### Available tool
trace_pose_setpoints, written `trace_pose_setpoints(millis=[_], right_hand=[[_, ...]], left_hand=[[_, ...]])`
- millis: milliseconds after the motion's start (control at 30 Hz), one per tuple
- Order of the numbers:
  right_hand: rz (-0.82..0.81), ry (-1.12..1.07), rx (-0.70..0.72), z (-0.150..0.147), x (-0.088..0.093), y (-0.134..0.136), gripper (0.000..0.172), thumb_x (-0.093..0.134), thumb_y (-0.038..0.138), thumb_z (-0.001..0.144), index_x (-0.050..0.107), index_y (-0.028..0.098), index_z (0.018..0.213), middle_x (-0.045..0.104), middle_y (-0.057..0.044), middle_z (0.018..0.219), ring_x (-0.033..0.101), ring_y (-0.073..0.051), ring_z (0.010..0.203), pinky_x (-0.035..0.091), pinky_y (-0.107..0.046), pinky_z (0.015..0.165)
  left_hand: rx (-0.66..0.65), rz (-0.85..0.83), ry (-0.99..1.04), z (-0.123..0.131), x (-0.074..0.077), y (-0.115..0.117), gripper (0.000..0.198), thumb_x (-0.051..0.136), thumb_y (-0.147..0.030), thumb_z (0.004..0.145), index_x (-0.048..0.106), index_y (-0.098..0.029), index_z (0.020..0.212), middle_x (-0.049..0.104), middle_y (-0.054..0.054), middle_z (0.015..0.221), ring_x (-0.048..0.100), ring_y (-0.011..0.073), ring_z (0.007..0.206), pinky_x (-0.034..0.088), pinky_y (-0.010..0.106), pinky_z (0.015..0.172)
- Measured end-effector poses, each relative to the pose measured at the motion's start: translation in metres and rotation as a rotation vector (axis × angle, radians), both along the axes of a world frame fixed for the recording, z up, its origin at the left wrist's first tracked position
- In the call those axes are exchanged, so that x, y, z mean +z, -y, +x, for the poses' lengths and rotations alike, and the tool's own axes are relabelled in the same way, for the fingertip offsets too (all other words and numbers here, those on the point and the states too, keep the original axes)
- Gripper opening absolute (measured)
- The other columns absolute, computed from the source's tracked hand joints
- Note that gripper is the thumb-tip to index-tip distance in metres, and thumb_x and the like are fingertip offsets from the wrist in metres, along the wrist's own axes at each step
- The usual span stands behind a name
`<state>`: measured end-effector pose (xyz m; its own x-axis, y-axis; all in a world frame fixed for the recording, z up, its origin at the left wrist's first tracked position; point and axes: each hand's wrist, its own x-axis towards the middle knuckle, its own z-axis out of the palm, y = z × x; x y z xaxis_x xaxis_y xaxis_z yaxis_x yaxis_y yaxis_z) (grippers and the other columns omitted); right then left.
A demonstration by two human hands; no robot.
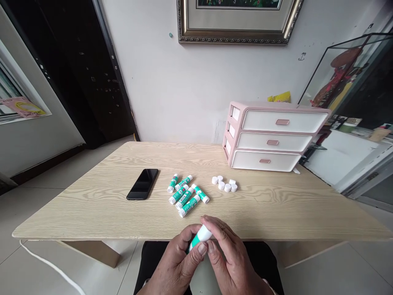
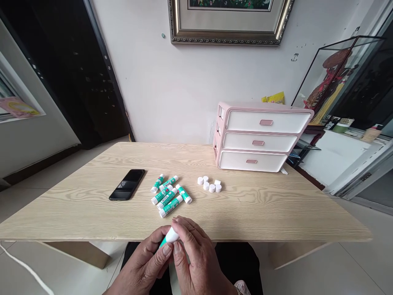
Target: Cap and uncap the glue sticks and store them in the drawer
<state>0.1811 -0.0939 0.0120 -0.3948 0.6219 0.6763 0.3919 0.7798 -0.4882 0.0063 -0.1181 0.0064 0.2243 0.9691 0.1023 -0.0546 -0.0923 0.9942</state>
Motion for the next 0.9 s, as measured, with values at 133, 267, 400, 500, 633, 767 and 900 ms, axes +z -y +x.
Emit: trace_pose_setpoints(millis=[133,267,400,500,633,767,900], right_hand=[[0.025,0.014,0.050,-0.002,-0.001,-0.002,0.053,0.050,0.012,0.097,0.044,0.026,0.148,0.061,-0.006,0.140,0.057,-0.020,0.129,0.052,-0.037,0.107],[0.053,0.048,0.126,-0.005,-0.007,-0.001,0.058,0.050,0.010,0.095,0.039,0.022,0.150,0.061,-0.008,0.139,0.056,-0.020,0.130,0.050,-0.037,0.110],[-0.039,0.048,0.092,0.000,-0.024,-0.005,0.053,0.053,0.011,0.094,0.046,0.025,0.145,0.065,-0.007,0.134,0.059,-0.021,0.125,0.052,-0.037,0.106],[-0.144,0.003,-0.015,0.010,-0.042,-0.021,0.043,0.050,0.014,0.098,0.054,0.028,0.138,0.068,-0.006,0.126,0.064,-0.020,0.116,0.054,-0.036,0.101],[-0.165,-0.049,-0.195,0.027,-0.061,-0.050,0.032,0.048,0.021,0.100,0.060,0.025,0.129,0.071,-0.008,0.116,0.067,-0.023,0.109,0.056,-0.040,0.096],[-0.236,-0.082,-0.350,0.032,-0.066,-0.065,0.029,0.045,0.029,0.102,0.064,0.022,0.123,0.075,-0.008,0.105,0.071,-0.023,0.098,0.058,-0.038,0.085],[-0.187,-0.038,-0.381,0.028,-0.065,-0.063,0.029,0.044,0.029,0.101,0.067,0.021,0.117,0.075,-0.008,0.105,0.071,-0.023,0.098,0.057,-0.038,0.086]], left_hand=[[-0.061,-0.116,0.054,0.001,-0.004,0.002,0.043,0.051,-0.054,0.097,0.057,-0.022,0.126,0.057,0.000,0.082,0.052,0.0121,0.068,0.045,0.025,0.065],[0.051,-0.144,0.048,0.001,-0.001,0.003,0.051,0.053,-0.067,0.090,0.064,-0.017,0.092,0.047,-0.003,0.064,0.040,0.0097,0.056,0.035,0.022,0.053],[0.240,-0.138,0.024,-0.007,-0.001,-0.001,0.060,0.048,-0.072,0.087,0.052,-0.019,0.060,0.037,-0.004,0.049,0.033,0.0102,0.050,0.028,0.023,0.049],[0.357,-0.100,0.018,-0.020,-0.004,-0.006,0.060,0.043,-0.068,0.089,0.048,-0.020,0.052,0.036,-0.003,0.044,0.034,0.0113,0.048,0.030,0.025,0.049],[0.450,-0.083,0.060,-0.041,-0.009,-0.018,0.057,0.042,-0.063,0.088,0.049,-0.021,0.050,0.036,-0.003,0.041,0.034,0.0116,0.045,0.030,0.025,0.047],[0.510,-0.087,0.095,-0.060,-0.009,-0.031,0.053,0.042,-0.061,0.084,0.047,-0.022,0.049,0.035,-0.003,0.040,0.031,0.0107,0.039,0.026,0.025,0.041],[0.553,-0.074,0.082,-0.067,-0.007,-0.041,0.049,0.041,-0.058,0.082,0.044,-0.023,0.047,0.035,-0.003,0.039,0.029,0.0104,0.037,0.025,0.025,0.039]])
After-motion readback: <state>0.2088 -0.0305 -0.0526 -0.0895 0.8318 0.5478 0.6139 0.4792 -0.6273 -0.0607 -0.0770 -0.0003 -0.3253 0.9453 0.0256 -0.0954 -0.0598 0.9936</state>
